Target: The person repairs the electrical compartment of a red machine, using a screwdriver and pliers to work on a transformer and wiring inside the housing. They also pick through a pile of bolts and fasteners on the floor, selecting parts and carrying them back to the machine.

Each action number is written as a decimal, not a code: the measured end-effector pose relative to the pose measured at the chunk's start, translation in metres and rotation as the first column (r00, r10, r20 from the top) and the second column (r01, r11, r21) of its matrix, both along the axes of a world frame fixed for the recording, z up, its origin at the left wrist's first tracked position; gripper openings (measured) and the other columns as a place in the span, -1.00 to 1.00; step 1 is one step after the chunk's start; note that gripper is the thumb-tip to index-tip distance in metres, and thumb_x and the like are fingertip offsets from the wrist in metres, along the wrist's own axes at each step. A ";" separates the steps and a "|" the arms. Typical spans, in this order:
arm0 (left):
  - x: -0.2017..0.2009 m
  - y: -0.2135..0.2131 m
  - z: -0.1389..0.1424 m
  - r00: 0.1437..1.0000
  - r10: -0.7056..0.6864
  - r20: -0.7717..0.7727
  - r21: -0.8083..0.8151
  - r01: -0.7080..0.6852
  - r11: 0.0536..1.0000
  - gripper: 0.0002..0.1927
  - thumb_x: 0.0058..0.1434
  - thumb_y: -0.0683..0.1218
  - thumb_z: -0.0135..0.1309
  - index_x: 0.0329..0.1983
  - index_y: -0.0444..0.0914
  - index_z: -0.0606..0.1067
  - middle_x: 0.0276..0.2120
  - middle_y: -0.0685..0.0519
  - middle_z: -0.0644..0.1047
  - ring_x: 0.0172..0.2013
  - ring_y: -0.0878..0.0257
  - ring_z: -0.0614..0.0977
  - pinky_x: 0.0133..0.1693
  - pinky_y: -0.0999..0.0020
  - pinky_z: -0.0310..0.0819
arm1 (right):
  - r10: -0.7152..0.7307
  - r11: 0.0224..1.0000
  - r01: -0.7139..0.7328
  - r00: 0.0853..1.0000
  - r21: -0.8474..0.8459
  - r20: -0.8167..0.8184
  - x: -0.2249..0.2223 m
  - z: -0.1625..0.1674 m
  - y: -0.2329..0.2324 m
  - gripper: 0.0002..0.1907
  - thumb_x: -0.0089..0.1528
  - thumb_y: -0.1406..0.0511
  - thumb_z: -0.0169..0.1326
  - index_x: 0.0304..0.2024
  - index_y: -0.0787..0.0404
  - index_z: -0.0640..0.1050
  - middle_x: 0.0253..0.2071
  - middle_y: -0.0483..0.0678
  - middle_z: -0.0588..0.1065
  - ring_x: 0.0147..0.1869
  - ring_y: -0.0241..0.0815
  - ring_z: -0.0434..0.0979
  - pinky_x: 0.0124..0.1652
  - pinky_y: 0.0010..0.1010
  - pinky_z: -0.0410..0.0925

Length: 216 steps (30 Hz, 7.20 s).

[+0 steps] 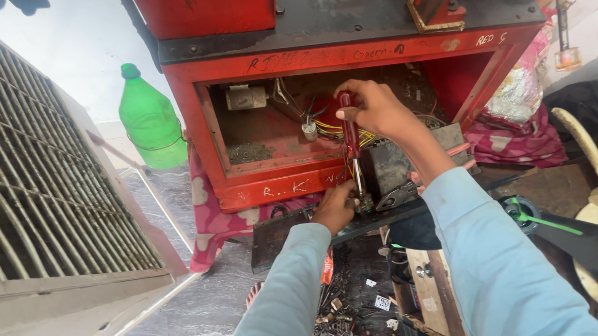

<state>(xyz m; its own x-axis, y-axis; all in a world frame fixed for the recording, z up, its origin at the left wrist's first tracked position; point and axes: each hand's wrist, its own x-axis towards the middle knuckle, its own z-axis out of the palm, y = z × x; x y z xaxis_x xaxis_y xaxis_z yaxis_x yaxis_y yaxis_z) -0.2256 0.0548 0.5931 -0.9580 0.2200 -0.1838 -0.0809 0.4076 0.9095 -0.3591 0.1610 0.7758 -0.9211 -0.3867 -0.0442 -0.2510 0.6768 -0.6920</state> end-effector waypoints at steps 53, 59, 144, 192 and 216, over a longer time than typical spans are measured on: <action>0.003 0.014 0.004 0.991 0.128 -0.037 0.005 -0.128 0.992 -0.69 0.14 -0.34 0.11 -0.04 -0.27 0.53 -0.14 -0.24 0.60 -0.06 -0.14 0.62 0.00 0.02 0.47 | -0.126 0.926 0.251 0.910 -0.283 0.394 -0.004 -0.054 -0.004 -0.60 0.41 0.21 -0.06 0.23 0.23 0.24 -0.02 -0.07 0.38 0.03 -0.24 0.37 -0.03 -0.29 0.29; 0.003 0.015 0.006 0.990 0.137 -0.010 0.041 -0.137 0.990 -0.63 0.14 -0.33 0.12 0.04 -0.26 0.52 -0.16 -0.23 0.60 -0.08 -0.11 0.64 -0.02 0.06 0.50 | -0.106 0.865 0.300 0.893 -0.402 0.438 0.011 -0.053 -0.018 -0.66 0.36 0.07 -0.01 0.02 0.13 0.36 -0.27 -0.13 0.35 -0.29 -0.30 0.37 -0.35 -0.37 0.37; 0.002 0.007 0.021 0.995 0.079 0.062 0.090 -0.085 0.992 -0.87 0.20 -0.36 0.09 -0.25 -0.29 0.49 -0.32 -0.09 0.62 -0.24 0.12 0.68 -0.14 0.16 0.50 | -0.148 0.585 0.459 0.871 -0.669 0.468 0.027 -0.047 -0.007 -0.43 0.35 -0.20 -0.24 -0.28 0.14 0.36 -0.55 -0.19 0.30 -0.56 -0.37 0.32 -0.59 -0.50 0.25; 0.003 0.007 0.011 0.996 0.091 -0.010 0.103 -0.090 0.991 -0.73 0.15 -0.38 0.05 -0.11 -0.27 0.51 -0.32 -0.13 0.63 -0.24 0.01 0.67 -0.12 0.12 0.51 | -0.253 0.568 0.535 0.837 -0.626 0.486 0.020 -0.048 -0.013 -0.45 0.33 -0.17 -0.06 -0.45 0.09 0.28 -0.64 -0.16 0.31 -0.65 -0.33 0.29 -0.67 -0.46 0.17; 0.004 0.008 0.015 0.993 0.108 0.046 0.114 -0.112 0.987 -0.68 0.17 -0.33 0.10 0.00 -0.25 0.53 -0.15 -0.16 0.65 -0.05 -0.01 0.69 0.00 0.12 0.50 | -0.449 0.659 0.484 0.867 -0.576 0.216 0.029 -0.048 -0.030 -0.48 0.41 -0.05 -0.06 -0.50 0.15 0.34 -0.67 -0.18 0.30 -0.68 -0.37 0.30 -0.68 -0.46 0.16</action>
<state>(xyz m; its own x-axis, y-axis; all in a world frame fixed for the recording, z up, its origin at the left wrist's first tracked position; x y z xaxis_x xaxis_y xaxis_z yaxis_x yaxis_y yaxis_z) -0.2215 0.0629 0.6078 -0.9701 0.1358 -0.2011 -0.1560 0.2858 0.9455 -0.3297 0.1307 0.7275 -0.9911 0.1324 -0.0108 0.0296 0.1408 -0.9896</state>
